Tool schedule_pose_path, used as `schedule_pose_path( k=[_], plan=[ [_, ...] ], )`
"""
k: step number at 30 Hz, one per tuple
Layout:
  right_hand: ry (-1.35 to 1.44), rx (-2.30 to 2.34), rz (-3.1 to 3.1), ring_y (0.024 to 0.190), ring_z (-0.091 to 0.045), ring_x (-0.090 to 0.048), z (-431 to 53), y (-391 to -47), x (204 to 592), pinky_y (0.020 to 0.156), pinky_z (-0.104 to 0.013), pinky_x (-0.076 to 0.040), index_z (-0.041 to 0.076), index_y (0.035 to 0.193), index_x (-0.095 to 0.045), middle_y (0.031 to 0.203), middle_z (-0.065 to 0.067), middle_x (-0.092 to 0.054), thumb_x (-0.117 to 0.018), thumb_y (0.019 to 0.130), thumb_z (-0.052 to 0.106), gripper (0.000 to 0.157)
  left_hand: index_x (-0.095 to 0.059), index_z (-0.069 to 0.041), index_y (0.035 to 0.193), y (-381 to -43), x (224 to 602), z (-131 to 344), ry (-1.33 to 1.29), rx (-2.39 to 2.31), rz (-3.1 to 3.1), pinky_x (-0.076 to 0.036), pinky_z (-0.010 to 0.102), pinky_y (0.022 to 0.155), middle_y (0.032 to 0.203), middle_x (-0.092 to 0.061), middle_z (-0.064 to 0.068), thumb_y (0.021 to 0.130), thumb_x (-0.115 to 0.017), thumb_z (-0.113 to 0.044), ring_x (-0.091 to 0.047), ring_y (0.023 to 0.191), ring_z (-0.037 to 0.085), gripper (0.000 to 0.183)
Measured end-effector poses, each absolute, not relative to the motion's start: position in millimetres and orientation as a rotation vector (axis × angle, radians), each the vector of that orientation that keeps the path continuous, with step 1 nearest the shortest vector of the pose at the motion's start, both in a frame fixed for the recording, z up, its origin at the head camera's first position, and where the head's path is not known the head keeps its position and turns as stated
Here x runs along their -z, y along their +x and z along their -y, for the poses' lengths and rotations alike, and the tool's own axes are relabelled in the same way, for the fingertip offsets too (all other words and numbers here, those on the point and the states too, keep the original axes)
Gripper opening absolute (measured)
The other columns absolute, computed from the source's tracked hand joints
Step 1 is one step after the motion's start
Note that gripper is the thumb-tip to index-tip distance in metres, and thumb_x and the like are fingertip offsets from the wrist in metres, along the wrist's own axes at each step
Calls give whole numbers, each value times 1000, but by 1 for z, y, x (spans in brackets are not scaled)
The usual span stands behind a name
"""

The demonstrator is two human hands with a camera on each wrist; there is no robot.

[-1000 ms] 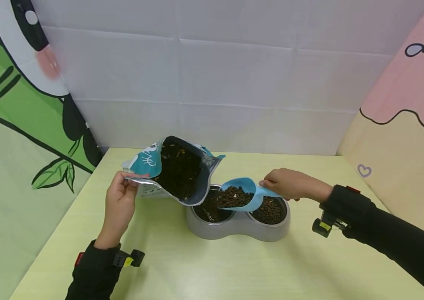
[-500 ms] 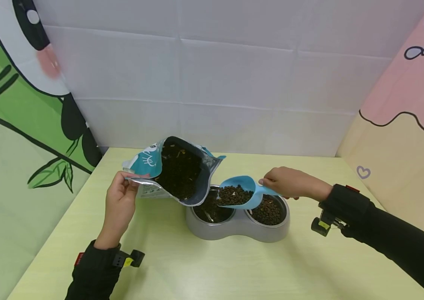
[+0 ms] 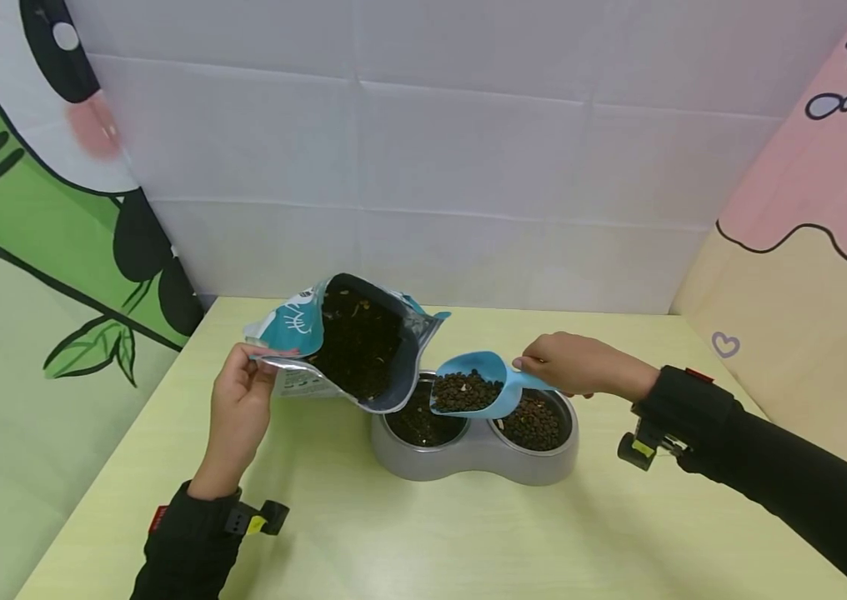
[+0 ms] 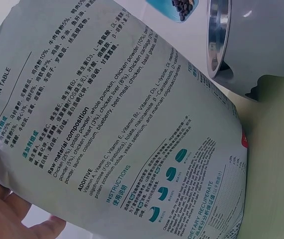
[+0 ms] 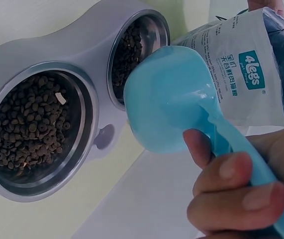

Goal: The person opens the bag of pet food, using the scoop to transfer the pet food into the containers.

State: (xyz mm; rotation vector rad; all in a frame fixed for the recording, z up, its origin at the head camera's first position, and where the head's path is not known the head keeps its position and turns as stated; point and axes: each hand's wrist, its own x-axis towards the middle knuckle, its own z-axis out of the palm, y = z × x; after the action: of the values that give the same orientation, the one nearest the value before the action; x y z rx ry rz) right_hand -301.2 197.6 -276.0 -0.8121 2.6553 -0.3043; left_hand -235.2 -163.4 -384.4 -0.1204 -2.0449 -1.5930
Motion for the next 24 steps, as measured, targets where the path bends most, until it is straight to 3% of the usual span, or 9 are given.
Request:
schedule_pose_path(
  k=[24],
  plan=[
    [-849,159,-2687,42,-15,-43,-200,-318,267,49,-31,-39,17,79,-56,57,0,-41,-38,98,28,29,-43,1,104,-243,381,153,-105,1601,2015,-40,19,88,110,-58,10,94,-38,-1,-49,109,18,12]
  ],
)
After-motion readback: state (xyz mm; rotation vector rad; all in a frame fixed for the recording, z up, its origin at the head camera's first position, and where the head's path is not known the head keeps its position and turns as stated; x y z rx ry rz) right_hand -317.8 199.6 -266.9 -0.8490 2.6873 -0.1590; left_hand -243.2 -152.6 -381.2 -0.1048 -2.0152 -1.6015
